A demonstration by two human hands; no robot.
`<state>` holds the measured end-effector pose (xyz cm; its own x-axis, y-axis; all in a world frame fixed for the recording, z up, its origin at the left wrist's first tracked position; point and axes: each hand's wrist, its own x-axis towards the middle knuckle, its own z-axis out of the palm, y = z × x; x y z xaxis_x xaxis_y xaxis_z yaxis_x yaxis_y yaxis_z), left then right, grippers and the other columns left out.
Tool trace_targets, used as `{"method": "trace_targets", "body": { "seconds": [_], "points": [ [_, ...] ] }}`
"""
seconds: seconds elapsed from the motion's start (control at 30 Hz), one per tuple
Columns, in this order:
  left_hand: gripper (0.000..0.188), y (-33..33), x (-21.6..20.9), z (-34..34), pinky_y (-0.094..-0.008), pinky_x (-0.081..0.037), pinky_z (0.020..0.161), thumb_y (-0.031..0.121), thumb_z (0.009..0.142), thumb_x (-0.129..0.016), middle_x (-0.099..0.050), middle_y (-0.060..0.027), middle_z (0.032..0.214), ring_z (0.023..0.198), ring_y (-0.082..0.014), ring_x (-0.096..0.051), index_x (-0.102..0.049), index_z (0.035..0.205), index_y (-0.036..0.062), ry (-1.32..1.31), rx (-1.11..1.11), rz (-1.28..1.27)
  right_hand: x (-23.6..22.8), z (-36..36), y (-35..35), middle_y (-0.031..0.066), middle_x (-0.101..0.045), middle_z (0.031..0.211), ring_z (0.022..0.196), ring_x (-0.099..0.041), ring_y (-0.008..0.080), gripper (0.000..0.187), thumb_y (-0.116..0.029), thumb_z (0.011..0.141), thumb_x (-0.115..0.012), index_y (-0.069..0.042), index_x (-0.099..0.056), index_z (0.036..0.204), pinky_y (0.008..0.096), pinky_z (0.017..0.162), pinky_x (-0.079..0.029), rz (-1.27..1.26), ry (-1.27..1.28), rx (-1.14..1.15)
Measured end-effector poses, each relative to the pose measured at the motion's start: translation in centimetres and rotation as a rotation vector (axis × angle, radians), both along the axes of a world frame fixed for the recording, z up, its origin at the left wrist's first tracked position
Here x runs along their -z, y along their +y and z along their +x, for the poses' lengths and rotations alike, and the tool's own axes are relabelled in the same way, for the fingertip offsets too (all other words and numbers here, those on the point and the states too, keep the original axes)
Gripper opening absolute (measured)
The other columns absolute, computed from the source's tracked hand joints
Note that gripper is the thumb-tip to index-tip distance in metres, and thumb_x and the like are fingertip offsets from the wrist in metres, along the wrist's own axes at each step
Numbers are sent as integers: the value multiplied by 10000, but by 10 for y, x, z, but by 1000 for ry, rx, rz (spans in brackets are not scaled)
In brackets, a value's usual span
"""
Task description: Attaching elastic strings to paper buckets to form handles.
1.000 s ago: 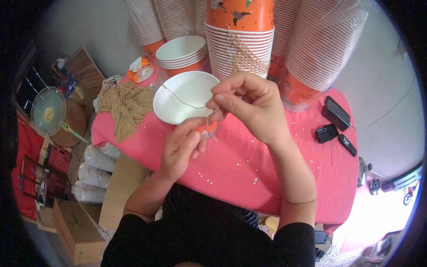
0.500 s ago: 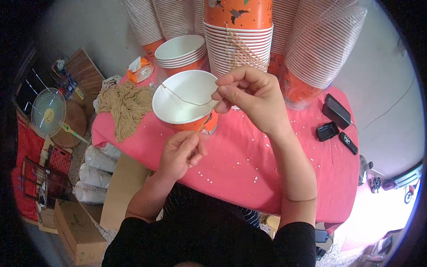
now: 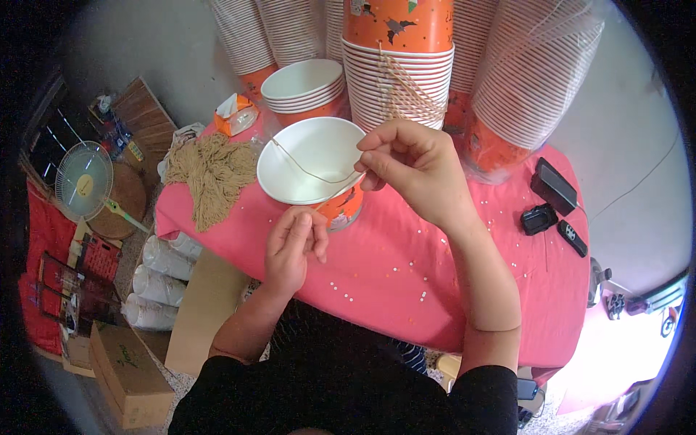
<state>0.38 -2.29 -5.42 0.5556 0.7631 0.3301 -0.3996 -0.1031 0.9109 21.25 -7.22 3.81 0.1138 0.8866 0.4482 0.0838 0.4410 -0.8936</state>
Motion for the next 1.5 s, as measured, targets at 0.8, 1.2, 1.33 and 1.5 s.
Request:
{"method": "trace_targets", "body": {
  "seconds": [0.8,1.2,1.33,1.5],
  "points": [
    [148,2,-23,-10,-324,-538,585,-25,779,-738,-681,-115,798,688,-244,-681,-665,903,7,288,-523,909,11,-33,-7,37,-635,920,703,-567,61,245,41,843,-659,16,-604,1081,207,611,-463,-264,-407,-170],
    [254,7,-33,-8,-345,-554,646,82,809,-732,-664,-111,1037,811,-252,-683,-643,1041,28,504,-654,1047,-2,-4,-3,60,-623,768,690,-583,129,33,-5,853,-630,25,-623,865,275,634,-476,64,-526,183],
    [259,14,-31,-6,-360,-544,646,134,848,-706,-641,-104,1028,803,-269,-668,-634,1070,23,603,-565,1013,-5,14,-3,-23,-594,805,725,-522,23,38,-11,894,-631,13,-628,923,194,622,-434,131,-347,294],
    [173,22,-33,-13,-356,-517,597,127,865,-695,-602,-82,911,730,-255,-637,-647,1016,59,559,-549,907,-19,22,-16,7,-621,872,770,-563,45,46,-4,906,-631,31,-628,935,192,678,-452,308,-190,401]
  ]
}}
